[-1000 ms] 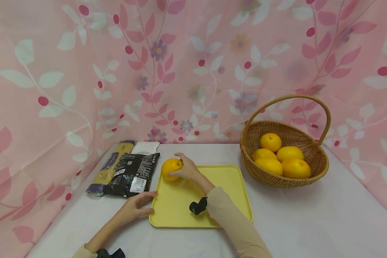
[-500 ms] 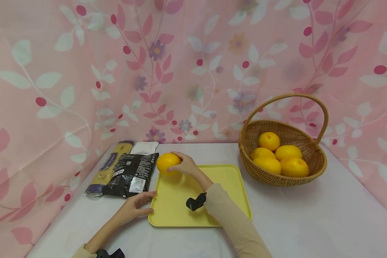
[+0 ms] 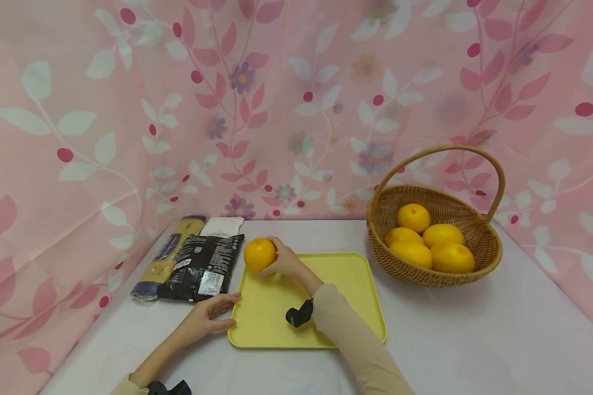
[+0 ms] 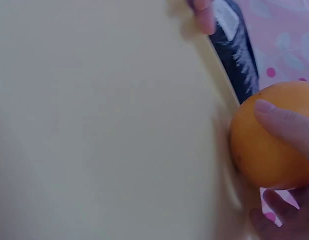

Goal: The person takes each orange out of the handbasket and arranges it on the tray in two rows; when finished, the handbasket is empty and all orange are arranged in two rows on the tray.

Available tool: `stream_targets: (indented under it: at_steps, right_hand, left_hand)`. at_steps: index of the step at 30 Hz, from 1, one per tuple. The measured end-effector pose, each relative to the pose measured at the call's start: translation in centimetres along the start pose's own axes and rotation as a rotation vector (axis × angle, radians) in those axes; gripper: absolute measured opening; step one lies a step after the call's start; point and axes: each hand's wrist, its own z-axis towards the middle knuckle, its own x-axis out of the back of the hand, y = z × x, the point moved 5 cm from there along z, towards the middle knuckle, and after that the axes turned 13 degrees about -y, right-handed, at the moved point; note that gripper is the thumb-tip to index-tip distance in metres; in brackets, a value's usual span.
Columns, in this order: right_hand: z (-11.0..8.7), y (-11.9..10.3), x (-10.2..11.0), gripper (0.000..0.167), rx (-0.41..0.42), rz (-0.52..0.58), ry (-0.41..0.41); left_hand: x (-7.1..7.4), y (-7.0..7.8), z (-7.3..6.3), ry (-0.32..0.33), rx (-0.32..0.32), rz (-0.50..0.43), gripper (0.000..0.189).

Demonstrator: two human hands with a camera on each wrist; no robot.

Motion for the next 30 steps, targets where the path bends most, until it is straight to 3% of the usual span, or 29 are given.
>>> stream_targets:
  at_steps: [4,9,17,25,30]
  right_hand:
    - [0.0,0.3,0.0,0.083,-0.025,-0.060,0.009]
    - [-0.2,0.2,0.1,0.082,-0.047,-0.063,-0.002]
    - [-0.4,-0.2,0.3,0.082,-0.072,-0.081,-0.005]
    - [-0.3,-0.5,0.4,0.081,-0.093,-0.097,0.017]
    - [-1.3,-2.0,1.6,0.083,-0.093,-0.120,0.045]
  left_hand:
    - [0.1,-1.2,0.1,0.006,-0.004,-0.006,0.044]
    - [0.2,-2.2,0.1,0.018,0.039,-0.026,0.047]
    - [0.2,-1.8,0.2,0.013,-0.013,-0.025,0.046]
    - [0.1,-2.2,0.2,0.011,0.017,-0.019,0.046]
    - [0.1,-2.2,0.1,0.023,0.010,-0.007,0.046]
